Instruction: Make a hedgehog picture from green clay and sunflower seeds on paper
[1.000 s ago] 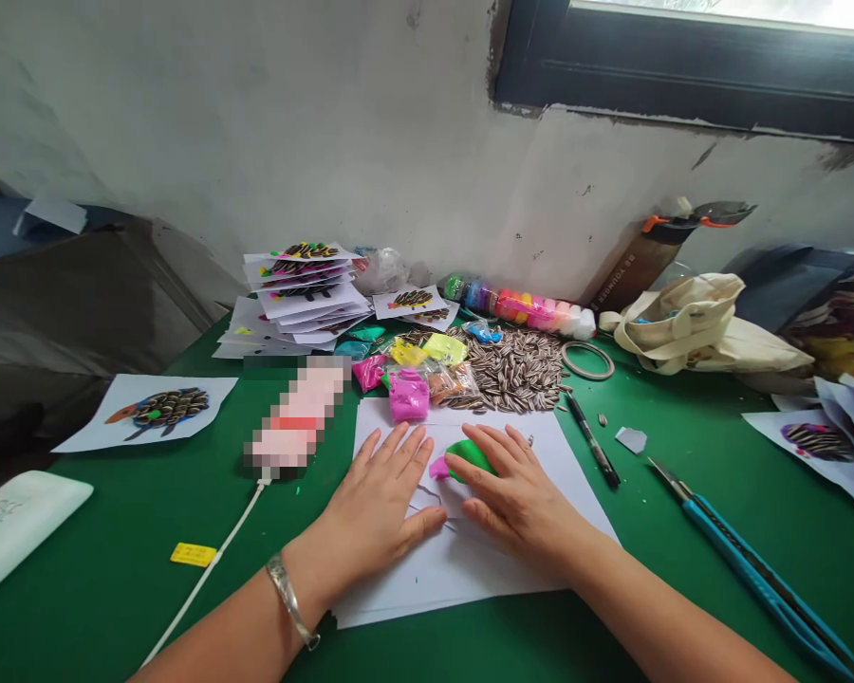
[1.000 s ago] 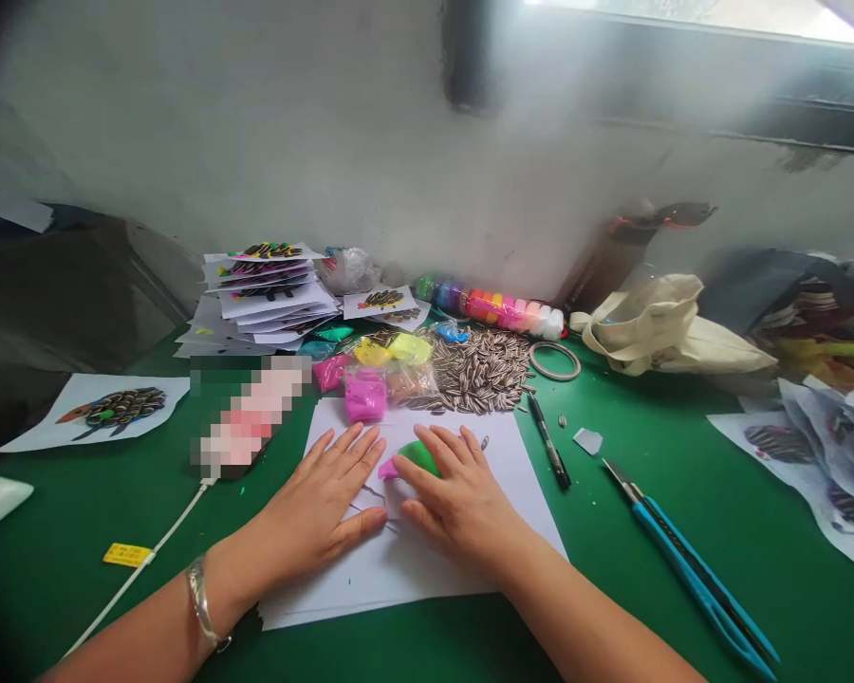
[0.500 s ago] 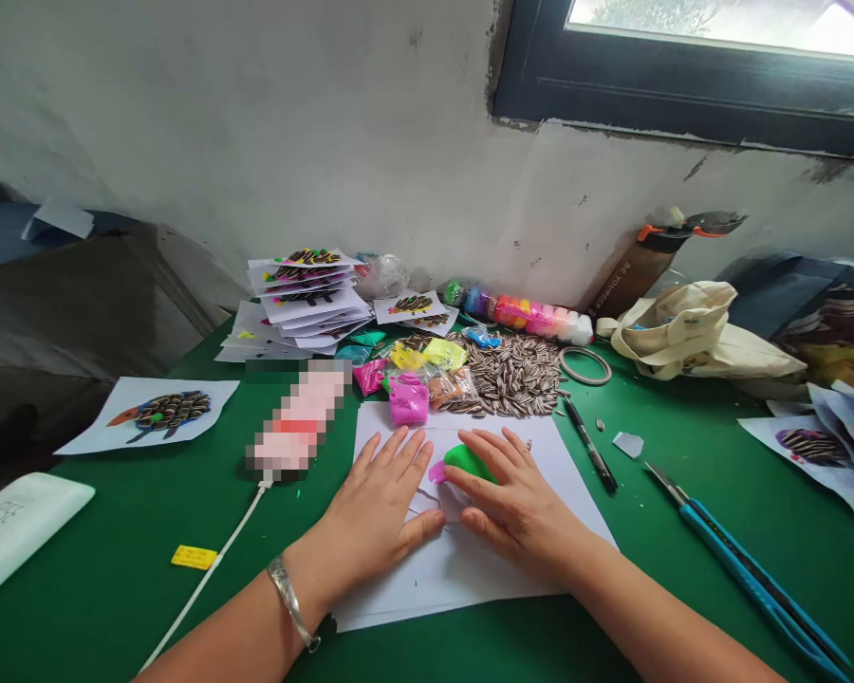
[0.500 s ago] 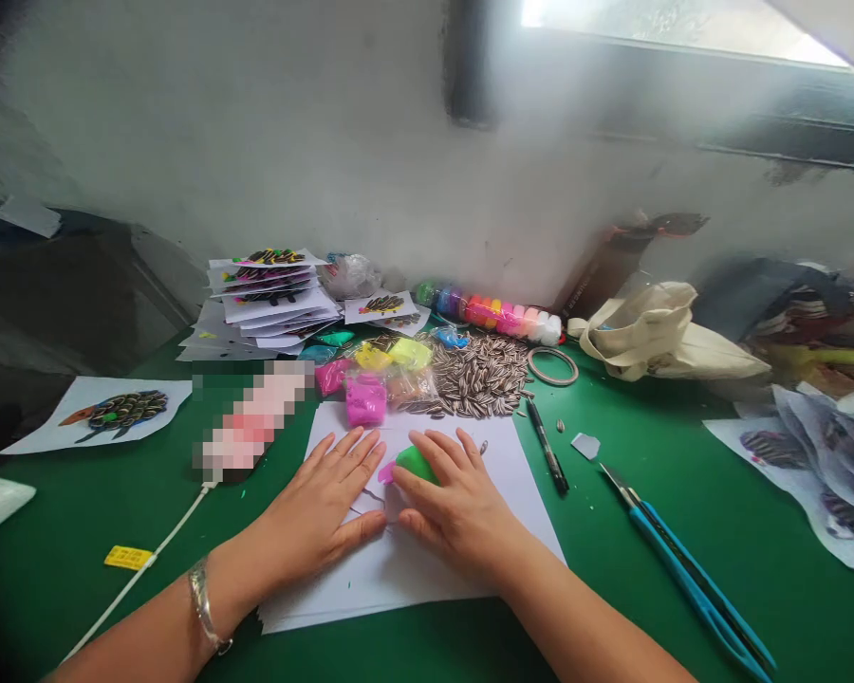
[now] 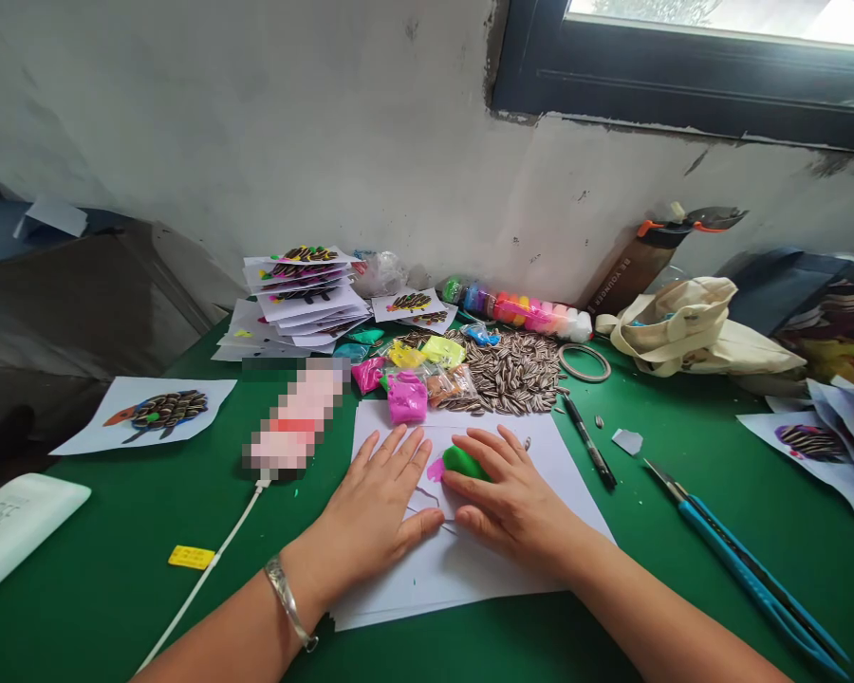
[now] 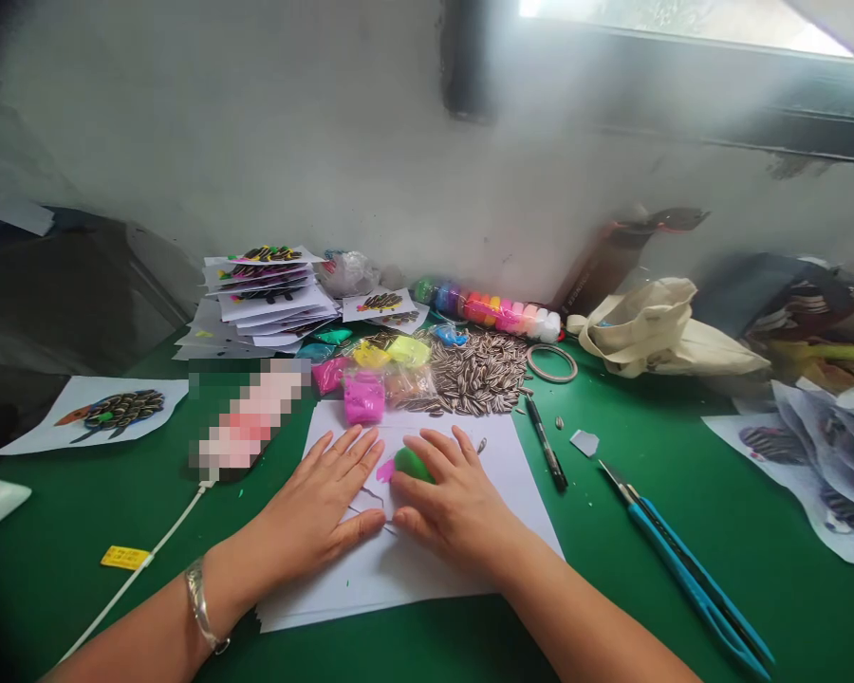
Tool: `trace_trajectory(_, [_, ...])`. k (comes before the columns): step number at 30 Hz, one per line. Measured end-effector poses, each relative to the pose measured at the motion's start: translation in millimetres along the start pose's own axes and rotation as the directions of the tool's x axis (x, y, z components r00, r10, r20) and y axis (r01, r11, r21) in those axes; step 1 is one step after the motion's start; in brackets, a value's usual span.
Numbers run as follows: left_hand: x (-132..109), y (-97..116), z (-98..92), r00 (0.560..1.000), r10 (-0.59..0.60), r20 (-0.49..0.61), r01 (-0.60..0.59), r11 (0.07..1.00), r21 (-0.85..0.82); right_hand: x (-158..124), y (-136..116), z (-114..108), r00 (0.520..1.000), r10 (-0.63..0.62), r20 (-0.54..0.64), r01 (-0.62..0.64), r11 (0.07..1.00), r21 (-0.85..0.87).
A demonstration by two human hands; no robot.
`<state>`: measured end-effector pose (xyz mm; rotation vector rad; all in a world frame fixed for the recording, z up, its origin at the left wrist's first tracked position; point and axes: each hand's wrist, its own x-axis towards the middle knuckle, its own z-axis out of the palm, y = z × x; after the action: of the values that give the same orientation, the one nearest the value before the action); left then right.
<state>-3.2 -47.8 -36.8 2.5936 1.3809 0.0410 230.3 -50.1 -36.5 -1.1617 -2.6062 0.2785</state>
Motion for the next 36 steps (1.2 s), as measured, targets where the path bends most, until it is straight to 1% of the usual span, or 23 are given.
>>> trace_trajectory(4, [-0.3, -1.4, 2.5, 1.0, 0.007, -0.009, -0.007, 1.0, 0.014, 0.6, 0.9, 2.1, 1.0, -0.01, 0.017, 0.011, 1.0, -0.029])
trace_trajectory(7, [-0.9, -2.2, 3.7, 0.999, 0.019, -0.031, -0.018, 1.0, 0.02, 3.8, -1.2, 1.8, 0.999, 0.008, 0.04, -0.006, 0.999, -0.05])
trace_trajectory(14, [-1.3, -0.7, 5.0, 0.997, 0.031, -0.066, -0.027, 0.998, 0.052, 15.2, -9.8, -2.3, 0.998, 0.036, 0.058, -0.036, 0.999, -0.009])
trace_trajectory(21, [1.2, -1.4, 5.8, 0.998, 0.031, -0.047, -0.027, 0.997, 0.068, 18.8, -9.8, 4.7, 0.999, 0.017, 0.042, -0.017, 1.0, 0.004])
trace_trajectory(26, [-0.2, -2.5, 7.1, 0.997, 0.039, -0.067, -0.034, 0.997, 0.064, 21.8, -8.9, 5.1, 1.0, 0.007, 0.027, -0.007, 1.0, 0.029])
trace_trajectory(31, [0.3, -2.3, 6.4, 0.998, 0.033, -0.055, -0.031, 0.998, 0.05, 21.7, -7.8, 6.3, 1.0, 0.001, 0.02, -0.001, 1.0, 0.031])
trace_trajectory(36, [-0.3, -2.5, 8.4, 0.996, 0.036, -0.084, -0.032, 0.998, 0.048, 21.1, -8.4, 7.2, 1.0, 0.006, 0.027, -0.006, 1.0, 0.015])
